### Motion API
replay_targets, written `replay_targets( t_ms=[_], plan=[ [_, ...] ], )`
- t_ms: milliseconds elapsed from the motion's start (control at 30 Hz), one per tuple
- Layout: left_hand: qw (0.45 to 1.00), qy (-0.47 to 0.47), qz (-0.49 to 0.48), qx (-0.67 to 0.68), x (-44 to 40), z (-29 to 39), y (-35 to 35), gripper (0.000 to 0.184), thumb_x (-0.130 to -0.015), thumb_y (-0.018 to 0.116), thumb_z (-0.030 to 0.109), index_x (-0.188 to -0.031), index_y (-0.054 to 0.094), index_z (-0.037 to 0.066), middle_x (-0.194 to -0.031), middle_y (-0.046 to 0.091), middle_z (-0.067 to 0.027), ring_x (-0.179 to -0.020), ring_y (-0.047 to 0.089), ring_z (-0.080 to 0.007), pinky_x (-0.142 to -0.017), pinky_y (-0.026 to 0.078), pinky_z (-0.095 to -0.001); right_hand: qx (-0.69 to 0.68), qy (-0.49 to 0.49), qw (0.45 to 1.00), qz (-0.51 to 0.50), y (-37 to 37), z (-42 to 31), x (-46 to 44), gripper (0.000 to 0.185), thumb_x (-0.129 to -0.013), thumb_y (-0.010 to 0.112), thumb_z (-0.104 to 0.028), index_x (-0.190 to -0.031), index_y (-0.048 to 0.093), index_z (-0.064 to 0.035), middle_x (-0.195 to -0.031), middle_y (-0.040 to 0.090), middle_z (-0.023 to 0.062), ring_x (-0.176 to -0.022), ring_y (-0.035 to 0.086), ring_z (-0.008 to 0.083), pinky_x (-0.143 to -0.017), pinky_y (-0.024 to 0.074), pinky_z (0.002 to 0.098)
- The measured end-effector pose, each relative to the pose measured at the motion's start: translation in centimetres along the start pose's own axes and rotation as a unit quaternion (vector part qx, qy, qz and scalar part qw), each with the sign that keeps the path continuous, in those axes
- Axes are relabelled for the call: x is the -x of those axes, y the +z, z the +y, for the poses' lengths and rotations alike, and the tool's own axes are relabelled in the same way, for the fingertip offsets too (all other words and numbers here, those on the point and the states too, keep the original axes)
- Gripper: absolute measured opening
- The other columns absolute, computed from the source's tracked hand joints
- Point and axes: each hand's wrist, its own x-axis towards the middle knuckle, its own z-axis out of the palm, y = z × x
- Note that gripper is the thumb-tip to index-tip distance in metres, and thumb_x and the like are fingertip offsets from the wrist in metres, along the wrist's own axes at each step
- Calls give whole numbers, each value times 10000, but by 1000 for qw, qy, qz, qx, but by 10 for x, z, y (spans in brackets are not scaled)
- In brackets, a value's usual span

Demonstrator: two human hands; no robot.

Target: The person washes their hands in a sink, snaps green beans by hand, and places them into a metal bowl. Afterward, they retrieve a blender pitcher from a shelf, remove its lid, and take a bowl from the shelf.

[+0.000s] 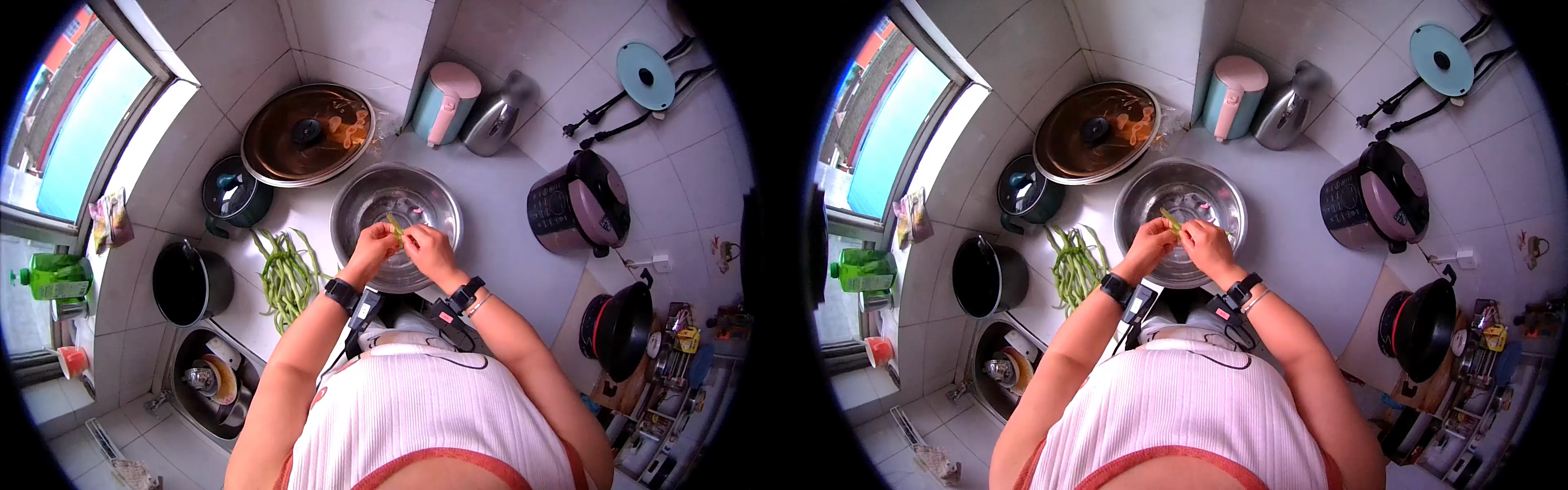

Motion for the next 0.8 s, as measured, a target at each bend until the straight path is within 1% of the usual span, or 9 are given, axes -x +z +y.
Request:
replay_targets(
  t_ms=[67,100,133,200,233,267,333,533,800],
  plan=[
    [999,6,25,-46,-5,-6,-1,108,-779,536,25,-885,553,30,-724,554,-18,-599,497,-75,-539,393,-195,-29,67,997,29,5,4,-1,52,-735,585,-52,-767,565,-16,-698,581,130,-605,579,284,-529,455,341],
    [984,91,59,-145,-14,-21,-9,122,-780,537,30,-900,560,26,-734,559,-18,-605,496,-68,-533,380,-185,-24,99,994,40,9,10,-1,70,-758,588,-66,-790,576,-5,-691,600,111,-582,600,205,-527,463,309],
    [950,174,92,-241,-16,-25,-10,136,-781,538,34,-914,566,23,-744,563,-19,-611,495,-62,-528,367,-175,-23,98,994,39,10,14,-1,70,-758,588,-66,-790,576,-5,-691,600,111,-582,600,205,-527,463,309],
    [951,162,106,-243,-13,-25,-9,143,-789,556,57,-926,572,23,-744,568,-15,-612,501,-61,-526,365,-169,-146,199,967,56,14,22,-1,98,-769,579,-105,-789,587,-9,-662,602,120,-569,601,215,-521,459,307],
    [950,149,120,-246,-8,-21,-6,153,-796,574,79,-938,578,24,-744,573,-12,-613,507,-60,-525,363,-163,-208,216,953,46,18,29,0,104,-781,585,-95,-816,603,1,-653,615,85,-564,586,114,-525,456,248],
    [950,149,120,-245,-3,-16,-3,153,-796,574,79,-938,578,24,-744,573,-12,-613,507,-60,-525,363,-163,-208,217,953,46,23,34,2,104,-781,585,-95,-816,603,1,-653,615,85,-564,586,114,-525,456,248],
    [998,-57,0,-16,10,-2,5,160,-798,614,135,-911,595,23,-736,592,-17,-611,521,-65,-515,379,-173,-313,247,916,49,27,35,4,95,-788,589,-80,-792,600,15,-650,606,47,-586,565,81,-531,455,224],
    [998,26,31,-40,9,-12,-1,120,-812,599,112,-858,618,3,-729,614,-32,-592,534,-69,-501,410,-184,-373,281,883,-47,19,27,8,108,-782,614,-78,-806,613,27,-671,605,39,-607,554,84,-555,454,211],
    [989,62,26,-131,23,2,5,127,-818,575,65,-881,617,-36,-752,625,-50,-629,570,-79,-582,475,-194,-352,269,893,-81,11,20,4,99,-769,622,-61,-785,616,37,-675,609,41,-601,555,83,-557,461,215]
  ],
)
